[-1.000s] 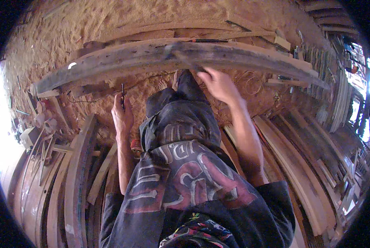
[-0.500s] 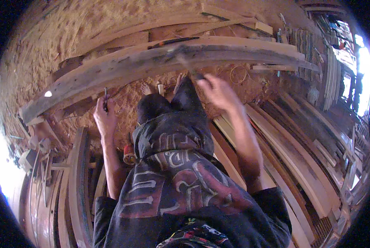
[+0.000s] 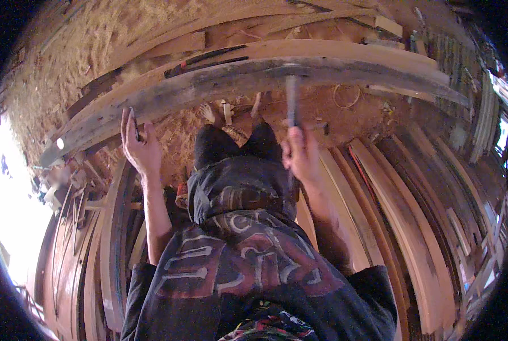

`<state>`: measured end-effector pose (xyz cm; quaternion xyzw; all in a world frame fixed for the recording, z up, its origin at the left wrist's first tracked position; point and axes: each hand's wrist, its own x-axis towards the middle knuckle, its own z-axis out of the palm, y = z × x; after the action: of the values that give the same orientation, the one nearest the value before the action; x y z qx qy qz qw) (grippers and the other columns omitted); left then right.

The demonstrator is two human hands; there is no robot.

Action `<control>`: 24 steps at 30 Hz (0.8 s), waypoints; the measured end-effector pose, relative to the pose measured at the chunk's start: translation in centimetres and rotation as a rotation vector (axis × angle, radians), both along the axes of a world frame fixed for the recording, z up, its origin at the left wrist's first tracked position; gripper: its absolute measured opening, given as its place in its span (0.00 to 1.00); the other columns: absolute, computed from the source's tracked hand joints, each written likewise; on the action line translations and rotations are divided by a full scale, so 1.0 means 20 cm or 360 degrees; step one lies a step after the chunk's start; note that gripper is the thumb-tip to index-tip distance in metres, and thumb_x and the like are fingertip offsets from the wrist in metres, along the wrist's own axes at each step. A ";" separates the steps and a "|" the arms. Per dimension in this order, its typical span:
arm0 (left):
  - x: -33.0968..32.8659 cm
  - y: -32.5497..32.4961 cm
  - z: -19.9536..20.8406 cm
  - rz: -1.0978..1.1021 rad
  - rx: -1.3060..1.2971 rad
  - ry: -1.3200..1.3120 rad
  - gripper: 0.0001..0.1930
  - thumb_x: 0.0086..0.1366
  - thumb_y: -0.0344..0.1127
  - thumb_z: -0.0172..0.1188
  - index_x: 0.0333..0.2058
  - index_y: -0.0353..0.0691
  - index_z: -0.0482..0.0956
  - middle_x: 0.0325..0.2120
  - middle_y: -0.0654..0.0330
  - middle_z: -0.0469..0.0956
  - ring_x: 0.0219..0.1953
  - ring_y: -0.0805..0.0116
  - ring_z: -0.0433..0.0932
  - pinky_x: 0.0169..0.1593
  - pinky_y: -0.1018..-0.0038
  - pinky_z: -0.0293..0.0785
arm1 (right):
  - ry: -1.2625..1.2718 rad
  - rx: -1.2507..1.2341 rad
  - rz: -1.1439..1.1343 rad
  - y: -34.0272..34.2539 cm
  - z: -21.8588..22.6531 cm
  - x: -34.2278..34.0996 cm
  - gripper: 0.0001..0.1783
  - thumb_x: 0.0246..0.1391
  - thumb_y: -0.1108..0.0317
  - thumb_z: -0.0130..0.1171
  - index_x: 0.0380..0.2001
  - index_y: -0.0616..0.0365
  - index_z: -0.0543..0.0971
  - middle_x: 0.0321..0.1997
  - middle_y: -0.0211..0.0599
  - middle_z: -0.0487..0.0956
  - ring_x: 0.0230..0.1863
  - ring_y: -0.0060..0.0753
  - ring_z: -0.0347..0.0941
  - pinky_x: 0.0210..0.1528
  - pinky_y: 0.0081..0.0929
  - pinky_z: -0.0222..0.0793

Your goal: The person uses a hammer to drive nails into a curved wooden plank. They repeatedly position nails and strike them with the hammer, occasionally using pliers to adjust the nails.

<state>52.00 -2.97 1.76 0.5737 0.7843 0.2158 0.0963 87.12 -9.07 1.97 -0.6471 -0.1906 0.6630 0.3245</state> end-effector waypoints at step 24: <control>0.08 0.04 -0.02 -0.0081 -0.0237 0.0138 0.24 0.68 0.34 0.56 0.62 0.37 0.69 0.65 0.50 0.64 0.65 0.53 0.66 0.65 0.63 0.62 | 0.0549 0.0037 -0.1129 0.09 -0.08 -0.06 0.16 0.67 0.47 0.49 0.43 0.47 0.68 0.22 0.24 0.64 0.15 0.18 0.57 0.17 0.21 0.54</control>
<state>53.68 -2.25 1.31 0.5935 0.7867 0.1294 0.1100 85.87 -7.19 0.39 -0.5481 0.0948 0.6066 0.5680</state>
